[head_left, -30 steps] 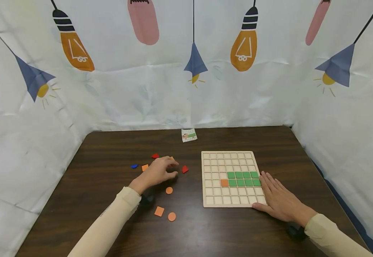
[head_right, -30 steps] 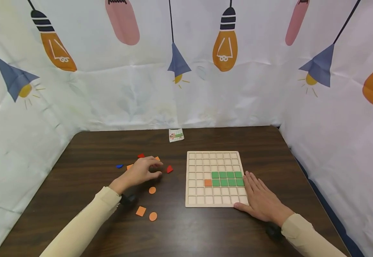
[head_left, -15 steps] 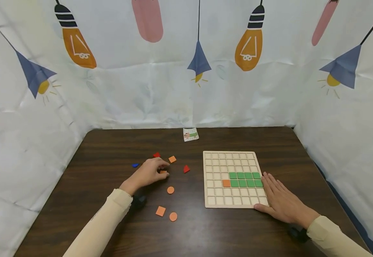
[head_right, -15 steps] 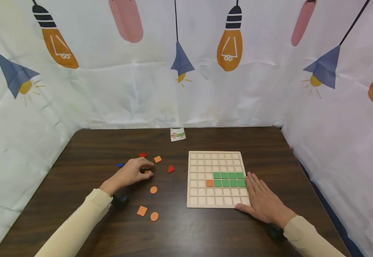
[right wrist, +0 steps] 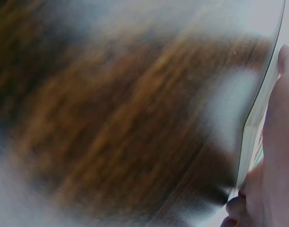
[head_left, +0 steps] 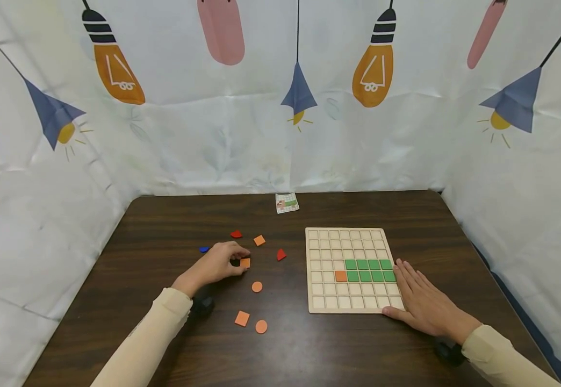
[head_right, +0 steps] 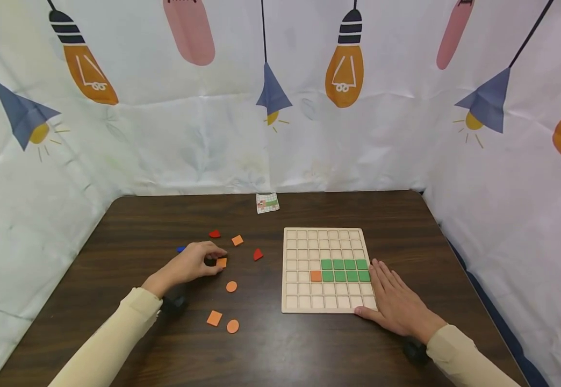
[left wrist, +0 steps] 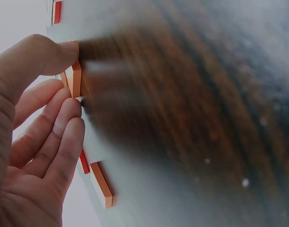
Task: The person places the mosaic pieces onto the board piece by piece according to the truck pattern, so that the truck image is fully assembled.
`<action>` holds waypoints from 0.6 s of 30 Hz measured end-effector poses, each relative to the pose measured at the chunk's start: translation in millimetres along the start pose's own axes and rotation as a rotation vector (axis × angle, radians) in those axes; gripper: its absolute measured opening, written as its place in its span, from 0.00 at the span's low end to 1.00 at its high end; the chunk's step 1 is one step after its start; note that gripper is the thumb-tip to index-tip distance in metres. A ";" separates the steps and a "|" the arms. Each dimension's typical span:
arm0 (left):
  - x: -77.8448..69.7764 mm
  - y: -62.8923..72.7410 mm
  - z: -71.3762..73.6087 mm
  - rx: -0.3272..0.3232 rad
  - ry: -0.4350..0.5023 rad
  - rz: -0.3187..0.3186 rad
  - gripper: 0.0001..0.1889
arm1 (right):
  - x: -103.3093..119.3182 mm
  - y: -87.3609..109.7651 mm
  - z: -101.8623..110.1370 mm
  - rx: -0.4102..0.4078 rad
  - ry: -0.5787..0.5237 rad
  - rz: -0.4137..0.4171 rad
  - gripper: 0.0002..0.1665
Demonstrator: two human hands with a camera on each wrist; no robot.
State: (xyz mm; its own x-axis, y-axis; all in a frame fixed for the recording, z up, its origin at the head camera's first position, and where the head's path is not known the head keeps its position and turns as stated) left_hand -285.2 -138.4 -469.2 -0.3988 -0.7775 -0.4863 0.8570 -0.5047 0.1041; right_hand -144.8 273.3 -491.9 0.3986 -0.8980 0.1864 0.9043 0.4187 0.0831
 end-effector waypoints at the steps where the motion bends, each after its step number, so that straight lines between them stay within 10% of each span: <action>1: 0.0 0.4 0.3 -0.001 0.001 -0.002 0.18 | -0.3 0.0 -0.5 0.003 -0.005 -0.004 0.64; 18: -13.1 -6.7 2.5 -0.037 -0.016 -0.010 0.14 | -0.6 0.8 0.7 0.012 -0.037 -0.010 0.64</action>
State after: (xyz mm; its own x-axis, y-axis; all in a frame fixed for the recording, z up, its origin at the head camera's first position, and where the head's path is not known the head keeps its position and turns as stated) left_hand -286.6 -125.7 -461.4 -0.4124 -0.7788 -0.4727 0.8644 -0.4984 0.0670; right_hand -144.4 274.2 -491.3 0.3831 -0.8968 0.2212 0.9064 0.4111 0.0970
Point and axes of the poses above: each hand's wrist, its own y-axis away from the middle knuckle, its own z-axis out of the back of the hand, x = y × z, the point moved 10 cm from there along -y, towards the middle knuckle, and after that the axes turned 7 degrees about z, right-handed, at the moved point
